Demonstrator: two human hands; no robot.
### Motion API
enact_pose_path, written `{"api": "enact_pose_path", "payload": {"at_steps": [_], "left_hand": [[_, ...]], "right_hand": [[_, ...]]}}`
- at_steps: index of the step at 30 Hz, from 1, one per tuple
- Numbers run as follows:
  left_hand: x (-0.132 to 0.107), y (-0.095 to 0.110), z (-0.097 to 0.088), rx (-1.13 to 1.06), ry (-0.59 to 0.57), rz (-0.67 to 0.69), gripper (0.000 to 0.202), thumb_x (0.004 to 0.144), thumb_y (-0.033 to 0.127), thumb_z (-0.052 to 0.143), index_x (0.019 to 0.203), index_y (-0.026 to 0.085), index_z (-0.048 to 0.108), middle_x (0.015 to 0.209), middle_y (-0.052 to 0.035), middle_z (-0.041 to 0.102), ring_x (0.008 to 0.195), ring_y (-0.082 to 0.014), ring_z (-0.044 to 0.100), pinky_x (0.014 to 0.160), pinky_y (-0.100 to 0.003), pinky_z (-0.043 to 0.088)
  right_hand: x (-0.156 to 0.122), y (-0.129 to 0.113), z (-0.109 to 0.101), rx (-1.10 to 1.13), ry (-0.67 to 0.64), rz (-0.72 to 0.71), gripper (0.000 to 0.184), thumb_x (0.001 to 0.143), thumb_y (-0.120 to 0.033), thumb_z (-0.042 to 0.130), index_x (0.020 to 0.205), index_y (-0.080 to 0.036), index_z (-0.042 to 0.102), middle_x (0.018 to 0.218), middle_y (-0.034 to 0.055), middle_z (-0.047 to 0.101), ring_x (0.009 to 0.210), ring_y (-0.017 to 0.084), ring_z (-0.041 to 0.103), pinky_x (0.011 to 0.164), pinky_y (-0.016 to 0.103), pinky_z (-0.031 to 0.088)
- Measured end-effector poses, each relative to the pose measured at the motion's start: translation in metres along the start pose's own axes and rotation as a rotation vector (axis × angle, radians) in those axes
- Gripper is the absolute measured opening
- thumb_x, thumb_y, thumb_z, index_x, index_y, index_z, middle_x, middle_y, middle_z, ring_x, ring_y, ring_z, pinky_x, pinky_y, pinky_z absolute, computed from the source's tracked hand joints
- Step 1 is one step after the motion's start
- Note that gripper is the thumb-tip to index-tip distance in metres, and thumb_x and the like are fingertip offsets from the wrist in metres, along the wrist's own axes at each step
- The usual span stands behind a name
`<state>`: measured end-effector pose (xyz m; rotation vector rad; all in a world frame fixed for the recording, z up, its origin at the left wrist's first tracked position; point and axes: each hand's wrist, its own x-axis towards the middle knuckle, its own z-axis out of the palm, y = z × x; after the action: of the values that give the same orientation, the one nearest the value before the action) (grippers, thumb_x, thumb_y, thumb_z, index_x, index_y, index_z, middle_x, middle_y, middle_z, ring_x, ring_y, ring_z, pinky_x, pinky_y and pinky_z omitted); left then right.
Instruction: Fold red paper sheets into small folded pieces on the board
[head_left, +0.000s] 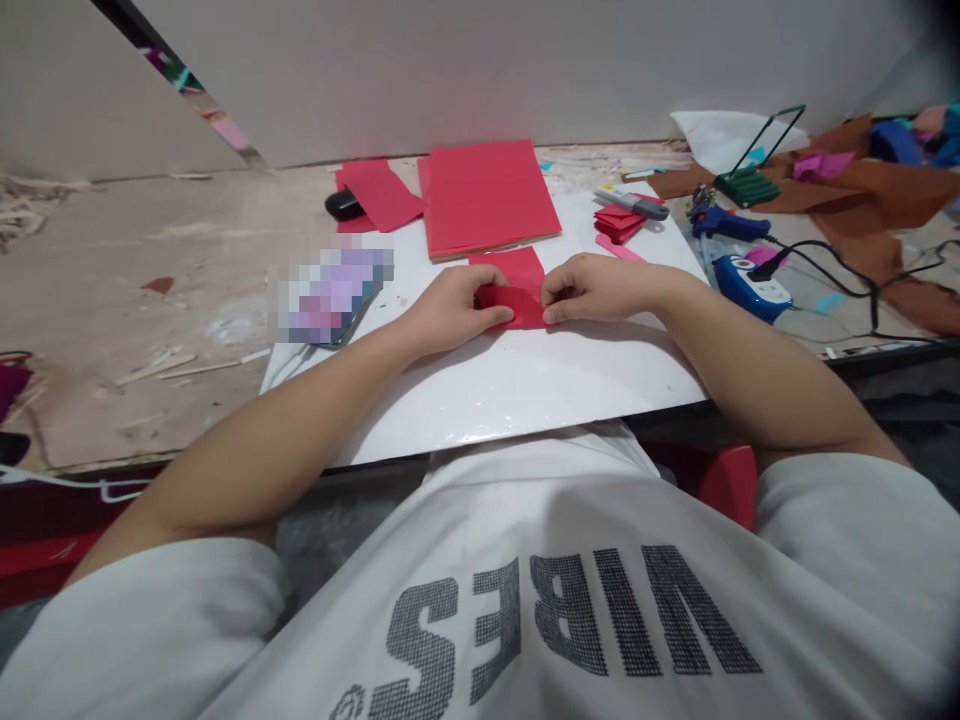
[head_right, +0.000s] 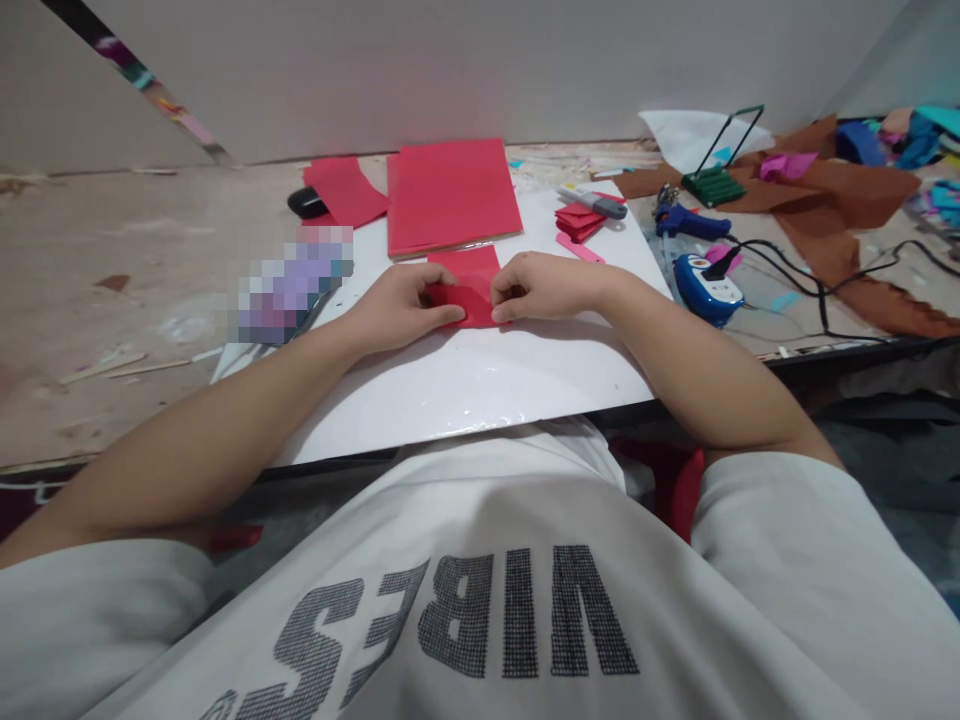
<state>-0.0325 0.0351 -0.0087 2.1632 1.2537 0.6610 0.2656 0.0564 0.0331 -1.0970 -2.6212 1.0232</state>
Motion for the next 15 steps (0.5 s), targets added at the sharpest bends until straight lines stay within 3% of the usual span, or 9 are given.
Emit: {"api": "enact_pose_path", "payload": {"at_steps": [4,7,12,15], "left_hand": [[0.005,-0.004,0.004,0.003,0.005,-0.016,0.021,0.092,0.046,0.082,0.093,0.025,0.076,0.088,-0.0024,0.074,0.085,-0.0268,0.068,0.086,-0.046,0.057],[0.005,-0.003,0.005,0.003,0.011,-0.022,0.022,0.091,0.046,0.082,0.097,0.025,0.076,0.089,-0.0025,0.074,0.085,-0.0272,0.068,0.085,-0.045,0.057],[0.0,0.004,0.004,0.02,0.002,-0.018,0.047,0.084,0.05,0.098,0.12,0.026,0.08,0.118,-0.0066,0.089,0.106,-0.0344,0.08,0.095,-0.046,0.064],[-0.002,0.006,0.002,0.035,0.003,-0.017,0.06,0.08,0.05,0.101,0.132,0.028,0.081,0.138,-0.0088,0.09,0.121,-0.0392,0.083,0.102,-0.048,0.066]], "right_hand": [[0.003,0.001,0.001,-0.011,0.005,0.004,0.032,0.102,-0.055,0.087,0.087,-0.027,0.082,0.088,0.0036,0.079,0.088,0.025,0.065,0.087,0.041,0.045],[0.005,0.002,0.002,-0.025,0.01,0.01,0.031,0.1,-0.053,0.087,0.085,-0.027,0.081,0.088,0.0036,0.078,0.087,0.025,0.065,0.086,0.041,0.045],[0.006,0.005,0.003,-0.035,0.007,0.033,0.032,0.1,-0.053,0.088,0.085,-0.026,0.081,0.086,0.0036,0.076,0.086,0.024,0.063,0.084,0.041,0.044],[0.006,0.006,0.003,-0.014,0.002,0.03,0.038,0.1,-0.06,0.091,0.085,-0.026,0.081,0.084,0.0031,0.075,0.086,0.024,0.062,0.083,0.041,0.044]]}}
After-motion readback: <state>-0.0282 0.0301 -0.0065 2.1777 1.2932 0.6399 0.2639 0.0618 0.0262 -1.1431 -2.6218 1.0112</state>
